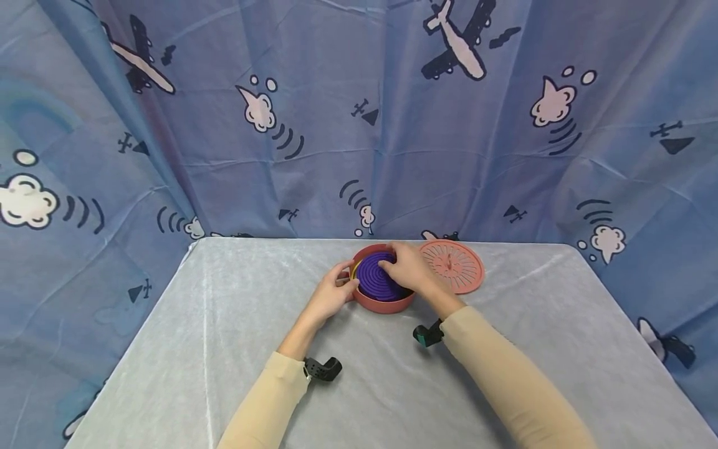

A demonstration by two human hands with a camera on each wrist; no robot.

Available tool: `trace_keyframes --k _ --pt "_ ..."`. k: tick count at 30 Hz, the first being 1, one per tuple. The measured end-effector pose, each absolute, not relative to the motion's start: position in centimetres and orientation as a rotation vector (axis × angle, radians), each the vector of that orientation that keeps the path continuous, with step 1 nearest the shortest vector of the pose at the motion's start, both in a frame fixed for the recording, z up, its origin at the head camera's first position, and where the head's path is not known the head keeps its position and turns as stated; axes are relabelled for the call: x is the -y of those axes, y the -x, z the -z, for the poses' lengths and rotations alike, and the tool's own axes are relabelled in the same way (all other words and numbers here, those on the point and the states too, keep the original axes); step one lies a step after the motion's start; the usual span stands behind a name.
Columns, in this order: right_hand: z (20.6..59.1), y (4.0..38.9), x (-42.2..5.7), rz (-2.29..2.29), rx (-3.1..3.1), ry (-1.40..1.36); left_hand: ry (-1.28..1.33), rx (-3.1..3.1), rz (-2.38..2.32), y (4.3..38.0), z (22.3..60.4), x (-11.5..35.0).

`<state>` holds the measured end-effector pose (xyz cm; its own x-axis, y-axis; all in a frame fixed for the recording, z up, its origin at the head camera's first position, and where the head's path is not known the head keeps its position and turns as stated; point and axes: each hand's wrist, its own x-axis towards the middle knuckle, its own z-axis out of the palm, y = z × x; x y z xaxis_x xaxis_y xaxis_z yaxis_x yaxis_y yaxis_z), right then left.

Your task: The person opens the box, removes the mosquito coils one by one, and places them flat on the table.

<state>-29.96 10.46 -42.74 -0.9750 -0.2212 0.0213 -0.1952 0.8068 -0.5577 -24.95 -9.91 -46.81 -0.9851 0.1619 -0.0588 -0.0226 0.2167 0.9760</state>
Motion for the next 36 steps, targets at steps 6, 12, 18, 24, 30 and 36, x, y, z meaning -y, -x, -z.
trace_keyframes --k 6,12,18,24,30,36 --pt "43.3 30.1 -10.1 0.828 -2.982 0.368 -0.145 -2.309 -1.893 24.9 46.9 10.0" --pt "43.6 30.1 -10.2 0.856 -2.983 0.393 -0.143 -2.321 -1.886 25.0 47.0 9.9" --pt "43.7 29.9 -10.4 0.946 -2.954 0.462 -0.149 -2.325 -1.891 25.0 47.1 9.9" --pt "43.6 30.0 -10.9 1.168 -2.852 0.442 -0.144 -2.335 -1.869 24.9 47.0 10.0" --pt "43.3 30.1 -11.8 1.293 -2.776 0.387 -0.148 -2.344 -1.863 25.0 47.0 10.0" --pt "42.9 30.2 -12.6 1.383 -2.689 0.317 -0.150 -2.336 -1.878 25.0 47.1 10.0"
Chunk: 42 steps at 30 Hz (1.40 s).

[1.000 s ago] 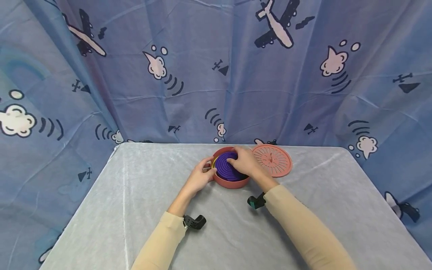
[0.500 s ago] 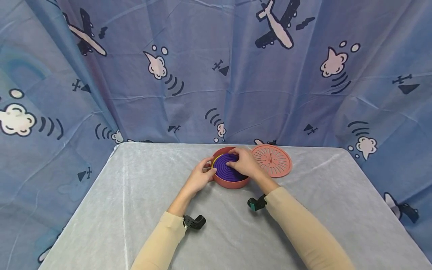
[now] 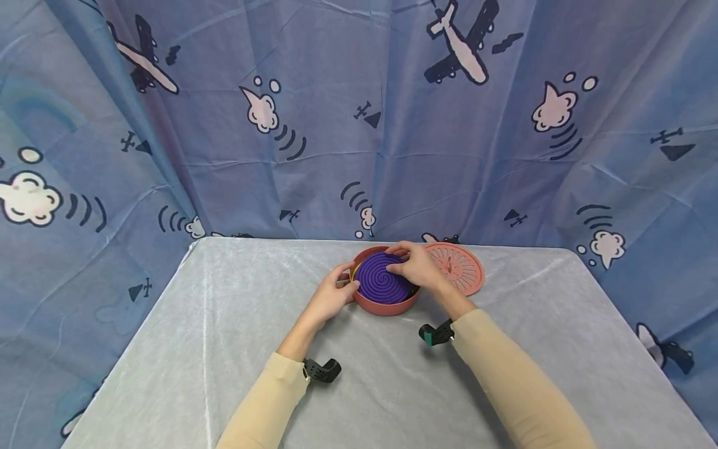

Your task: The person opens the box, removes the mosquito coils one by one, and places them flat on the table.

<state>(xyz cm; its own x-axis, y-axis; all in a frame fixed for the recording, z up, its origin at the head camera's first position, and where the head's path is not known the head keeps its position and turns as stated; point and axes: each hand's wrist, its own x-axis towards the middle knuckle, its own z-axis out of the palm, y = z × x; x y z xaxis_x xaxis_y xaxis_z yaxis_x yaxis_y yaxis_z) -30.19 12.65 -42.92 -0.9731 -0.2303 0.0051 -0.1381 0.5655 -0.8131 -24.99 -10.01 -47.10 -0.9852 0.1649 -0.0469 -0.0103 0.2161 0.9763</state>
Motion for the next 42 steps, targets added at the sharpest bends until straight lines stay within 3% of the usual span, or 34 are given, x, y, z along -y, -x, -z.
trace_keyframes --k 18,31,42 --pt "41.5 29.5 -14.0 1.547 -2.543 0.223 -0.153 -2.340 -1.879 24.7 47.0 9.9" --pt "38.7 27.8 -16.9 1.497 -2.650 0.377 -0.147 -2.329 -1.891 24.7 46.9 10.0" --pt "38.0 25.9 -21.0 1.418 -2.726 0.343 -0.188 -2.331 -1.919 24.9 47.2 10.0"
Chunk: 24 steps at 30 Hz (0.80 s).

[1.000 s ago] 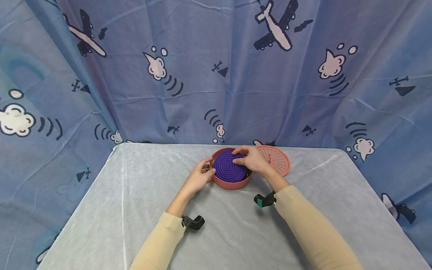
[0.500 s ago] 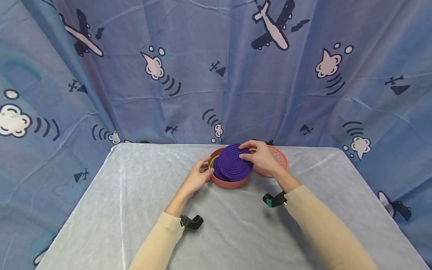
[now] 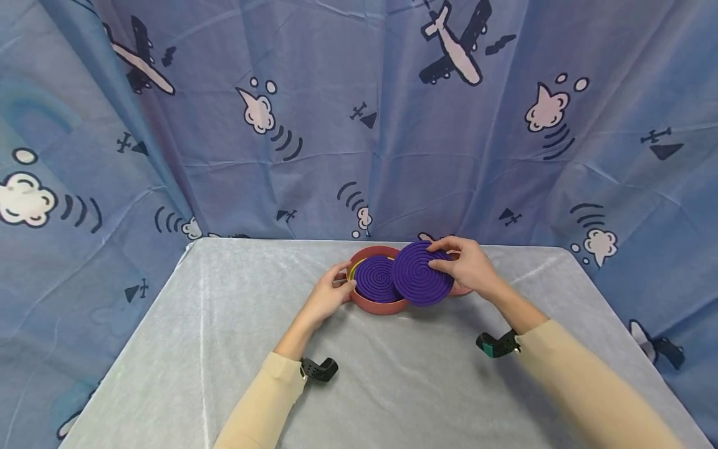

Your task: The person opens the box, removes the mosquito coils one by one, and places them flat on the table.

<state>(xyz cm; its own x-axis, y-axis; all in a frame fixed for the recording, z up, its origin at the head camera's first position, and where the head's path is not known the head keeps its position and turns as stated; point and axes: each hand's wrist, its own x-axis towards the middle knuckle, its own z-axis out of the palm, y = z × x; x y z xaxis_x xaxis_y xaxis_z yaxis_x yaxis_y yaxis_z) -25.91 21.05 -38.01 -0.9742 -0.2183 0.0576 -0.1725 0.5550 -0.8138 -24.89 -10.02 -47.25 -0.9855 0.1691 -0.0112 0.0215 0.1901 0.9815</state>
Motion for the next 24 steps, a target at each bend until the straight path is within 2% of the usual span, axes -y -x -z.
trace_keyframes --k 12,24 --pt "39.4 24.1 -27.7 1.394 -2.767 0.184 -0.179 -2.359 -1.871 24.9 47.2 10.1" --pt "40.4 24.3 -33.4 1.387 -2.896 -0.007 -0.167 -2.332 -1.889 25.0 47.2 10.1"
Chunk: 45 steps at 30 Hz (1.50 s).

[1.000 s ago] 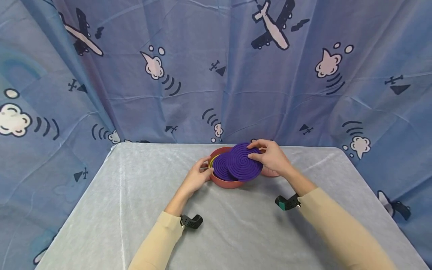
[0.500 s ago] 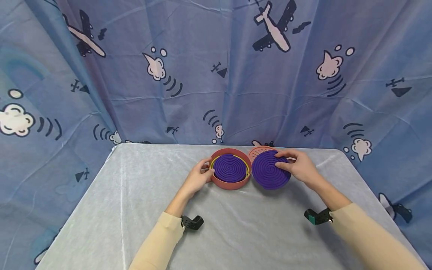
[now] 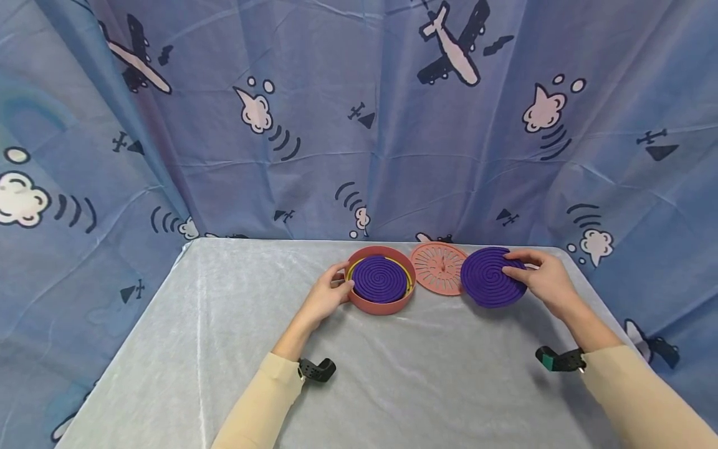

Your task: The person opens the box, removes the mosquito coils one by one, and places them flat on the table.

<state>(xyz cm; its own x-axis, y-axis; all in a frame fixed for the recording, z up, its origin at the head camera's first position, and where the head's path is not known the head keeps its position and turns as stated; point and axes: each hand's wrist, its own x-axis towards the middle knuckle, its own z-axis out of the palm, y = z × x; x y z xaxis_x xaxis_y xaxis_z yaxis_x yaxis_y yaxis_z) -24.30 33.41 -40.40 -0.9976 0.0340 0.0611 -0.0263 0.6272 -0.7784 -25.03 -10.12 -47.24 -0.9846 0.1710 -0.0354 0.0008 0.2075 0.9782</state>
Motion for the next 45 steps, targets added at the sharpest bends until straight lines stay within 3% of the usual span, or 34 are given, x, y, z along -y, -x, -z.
trace_keyframes --k 15,34,45 --pt "43.7 25.3 -37.2 -1.312 2.740 0.211 -0.168 -2.343 -1.884 24.9 47.2 10.2" --pt "46.2 24.8 -39.1 -1.102 2.825 0.119 -0.164 -2.361 -1.864 24.9 47.1 9.9" --pt "46.3 23.9 -40.5 -1.235 2.793 0.195 -0.157 -2.386 -1.836 24.9 47.2 10.1"
